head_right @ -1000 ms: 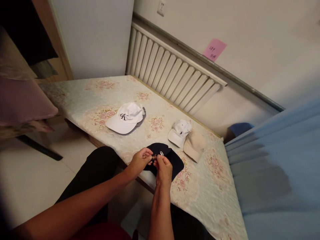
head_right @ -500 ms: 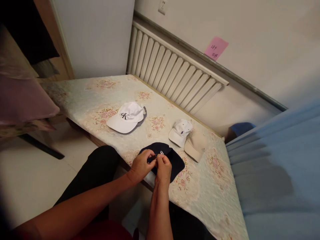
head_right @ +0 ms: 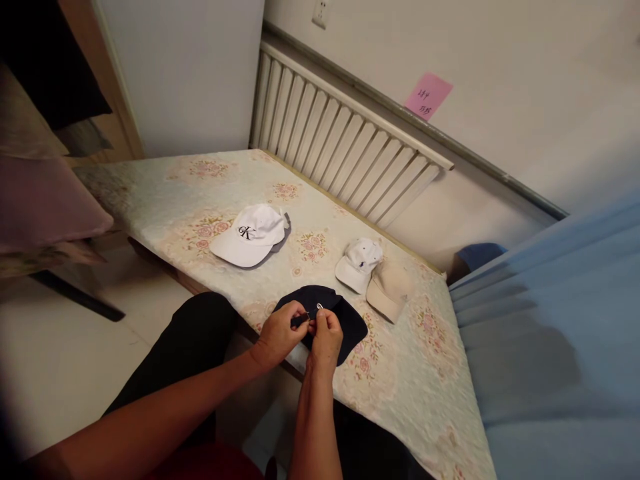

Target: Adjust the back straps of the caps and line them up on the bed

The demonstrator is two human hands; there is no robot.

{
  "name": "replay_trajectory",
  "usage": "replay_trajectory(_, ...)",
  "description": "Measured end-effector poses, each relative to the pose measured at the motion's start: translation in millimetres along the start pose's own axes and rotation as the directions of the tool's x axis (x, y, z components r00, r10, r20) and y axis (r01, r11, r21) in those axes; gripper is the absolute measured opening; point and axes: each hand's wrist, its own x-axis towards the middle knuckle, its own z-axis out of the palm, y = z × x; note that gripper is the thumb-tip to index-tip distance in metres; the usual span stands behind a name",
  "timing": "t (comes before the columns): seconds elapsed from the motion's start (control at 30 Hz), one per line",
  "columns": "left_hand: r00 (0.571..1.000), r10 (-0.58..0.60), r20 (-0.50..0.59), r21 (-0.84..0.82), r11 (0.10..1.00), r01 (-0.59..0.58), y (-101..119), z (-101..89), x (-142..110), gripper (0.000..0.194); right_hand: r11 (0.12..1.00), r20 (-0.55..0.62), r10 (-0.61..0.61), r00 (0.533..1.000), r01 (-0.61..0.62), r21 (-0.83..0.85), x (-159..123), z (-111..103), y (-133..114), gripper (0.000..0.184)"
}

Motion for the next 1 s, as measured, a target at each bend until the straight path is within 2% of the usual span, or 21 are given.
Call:
replay_trajectory(0.17, 1.000, 0.006, 0.005, 0.027, 1.000, -0.007, -1, 0.2, -2, 0.005, 1.000, -0.078, 0.001, 0.997, 0.000, 0.007, 0, 0, -1, 0.026)
replay_trajectory(0.37, 1.000, 0.009, 0.004, 0.040, 0.999, -0.009, -6, 1.1, -4, 0.006, 1.000, -0.105, -0.017, 0.994, 0.019, 0.013, 2, 0, 1, 0.024)
replay_trajectory(1.0, 0.999, 0.021, 0.025, 0.056, 0.998, -0.023, -13, 3.4, -10, 0.006, 0.979, -0.078, -0.139, 0.987, 0.125, -0.159, 10, -4, 14, 0.021)
